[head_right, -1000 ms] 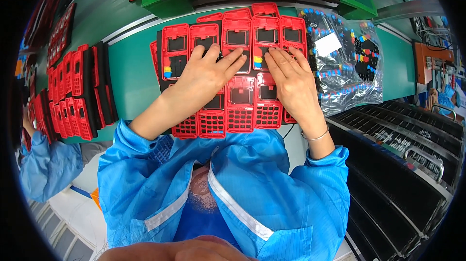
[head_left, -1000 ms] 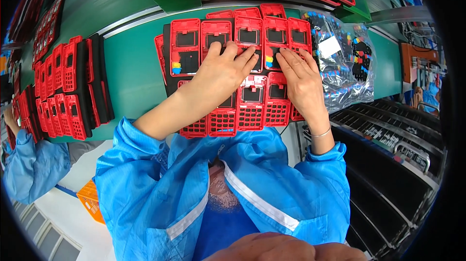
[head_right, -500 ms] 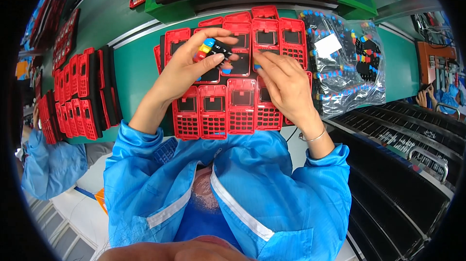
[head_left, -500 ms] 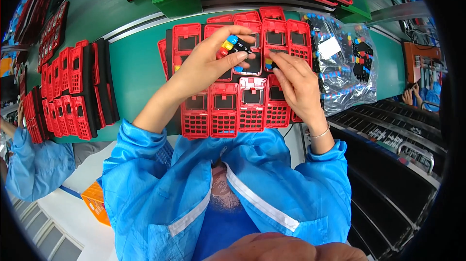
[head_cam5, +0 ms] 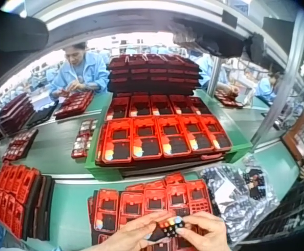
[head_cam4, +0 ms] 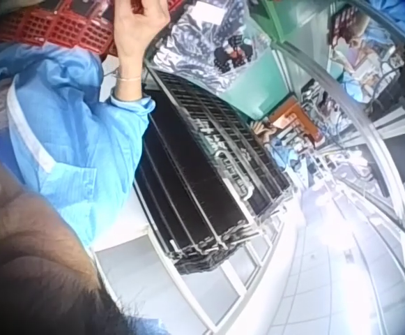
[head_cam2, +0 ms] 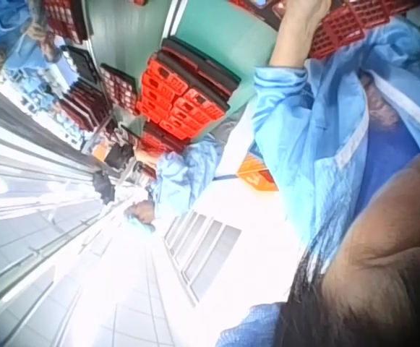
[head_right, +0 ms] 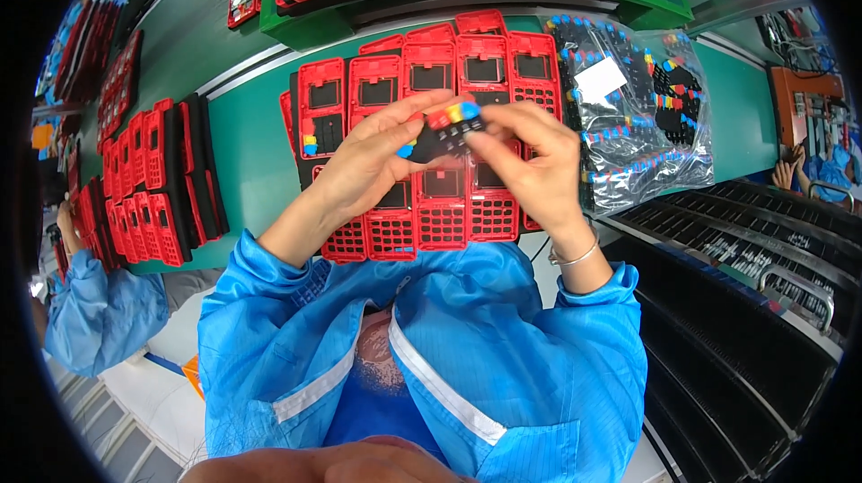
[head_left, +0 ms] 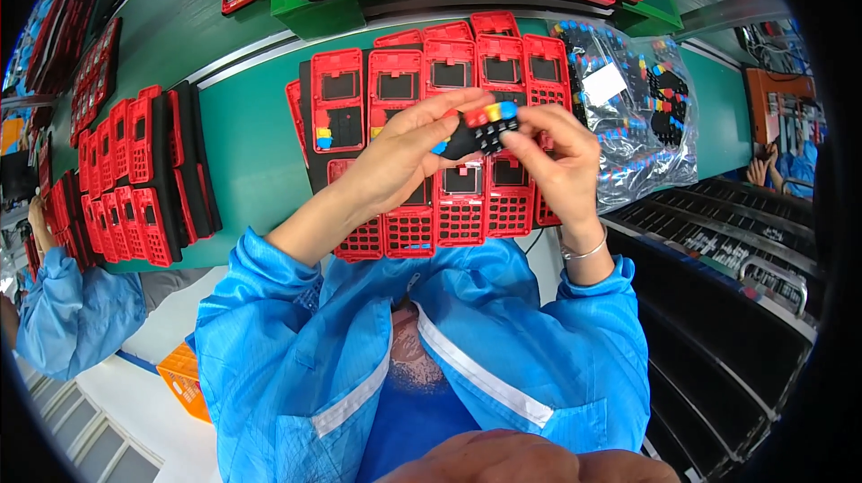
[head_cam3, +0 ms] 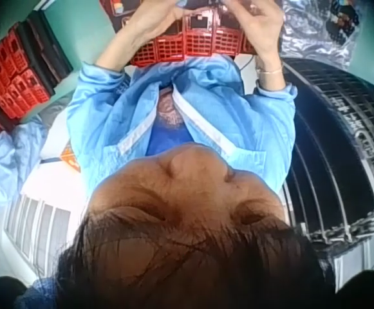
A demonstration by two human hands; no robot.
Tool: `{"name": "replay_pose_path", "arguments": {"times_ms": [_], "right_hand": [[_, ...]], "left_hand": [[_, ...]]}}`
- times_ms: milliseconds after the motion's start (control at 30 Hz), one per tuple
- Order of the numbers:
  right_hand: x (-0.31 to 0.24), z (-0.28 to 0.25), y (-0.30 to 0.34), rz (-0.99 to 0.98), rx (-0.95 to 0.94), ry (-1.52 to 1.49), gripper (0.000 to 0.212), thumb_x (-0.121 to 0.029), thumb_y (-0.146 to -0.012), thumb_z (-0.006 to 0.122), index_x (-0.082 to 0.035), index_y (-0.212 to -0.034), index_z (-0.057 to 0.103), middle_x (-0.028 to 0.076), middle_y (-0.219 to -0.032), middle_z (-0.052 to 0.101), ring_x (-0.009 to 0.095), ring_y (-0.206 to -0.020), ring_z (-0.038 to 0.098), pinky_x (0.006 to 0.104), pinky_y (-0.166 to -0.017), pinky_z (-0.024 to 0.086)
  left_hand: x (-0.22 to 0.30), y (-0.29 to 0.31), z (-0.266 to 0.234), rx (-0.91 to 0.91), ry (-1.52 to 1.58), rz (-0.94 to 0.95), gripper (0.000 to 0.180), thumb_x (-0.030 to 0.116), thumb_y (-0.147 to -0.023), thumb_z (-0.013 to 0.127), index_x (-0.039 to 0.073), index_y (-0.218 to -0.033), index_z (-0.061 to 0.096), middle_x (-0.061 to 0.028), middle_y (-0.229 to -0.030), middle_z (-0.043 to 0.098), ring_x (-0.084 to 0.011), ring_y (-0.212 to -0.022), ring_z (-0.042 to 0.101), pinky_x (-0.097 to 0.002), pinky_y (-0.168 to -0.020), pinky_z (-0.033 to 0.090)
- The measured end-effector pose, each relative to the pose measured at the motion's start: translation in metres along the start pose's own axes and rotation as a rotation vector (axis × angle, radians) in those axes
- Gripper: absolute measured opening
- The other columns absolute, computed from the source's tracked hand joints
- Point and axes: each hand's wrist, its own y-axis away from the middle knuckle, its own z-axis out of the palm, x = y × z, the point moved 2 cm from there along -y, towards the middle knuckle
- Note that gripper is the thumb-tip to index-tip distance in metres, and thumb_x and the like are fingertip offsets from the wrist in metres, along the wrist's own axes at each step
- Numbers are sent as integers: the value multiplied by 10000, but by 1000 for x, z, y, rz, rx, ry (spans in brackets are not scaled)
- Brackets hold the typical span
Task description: The person assembles keypad buttons into red plastic housings by hand, inserting color-coded buttons into keypad panels.
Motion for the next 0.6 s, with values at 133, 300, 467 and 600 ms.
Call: {"name": "replay_pose_path", "arguments": {"times_ms": [133, 300, 467, 600], "right_hand": [[8, -35, -2, -162, 210, 339, 240, 4, -811, 841, -9, -1043, 783, 107, -1012, 708, 187, -868, 690, 291, -747, 542], [28, -42, 2, -373, 30, 670, 231, -11, -797, 802, -38, -1025, 787, 92, -1046, 738, 284, -934, 709, 390, -828, 565], [26, -46, 3, -345, -46, 734, 224, -24, -806, 753, -20, -1029, 781, 98, -1067, 752, 280, -962, 712, 401, -865, 568], [20, -50, -6, -505, -177, 873, 325, -25, -751, 705, -13, -1070, 767, 116, -1076, 749, 290, -1024, 709, 417, -935, 566]], "left_hand": [[0, 5, -1, 103, 41, 30, 529, 217, -1107, 503, 28, -1582, 368, -209, -1574, 469, -347, -1347, 586, -532, -1110, 526], [7, 12, 5, 149, 25, 16, 554, 218, -1107, 508, 40, -1600, 330, -261, -1529, 492, -390, -1333, 592, -535, -1106, 527], [5, 15, -1, 137, -1, 17, 569, 238, -1097, 539, 38, -1591, 341, -265, -1517, 504, -406, -1351, 577, -527, -1110, 525], [3, 17, -5, 148, -24, 27, 575, 256, -1092, 554, 37, -1584, 355, -266, -1511, 511, -416, -1358, 571, -520, -1108, 525]]}}
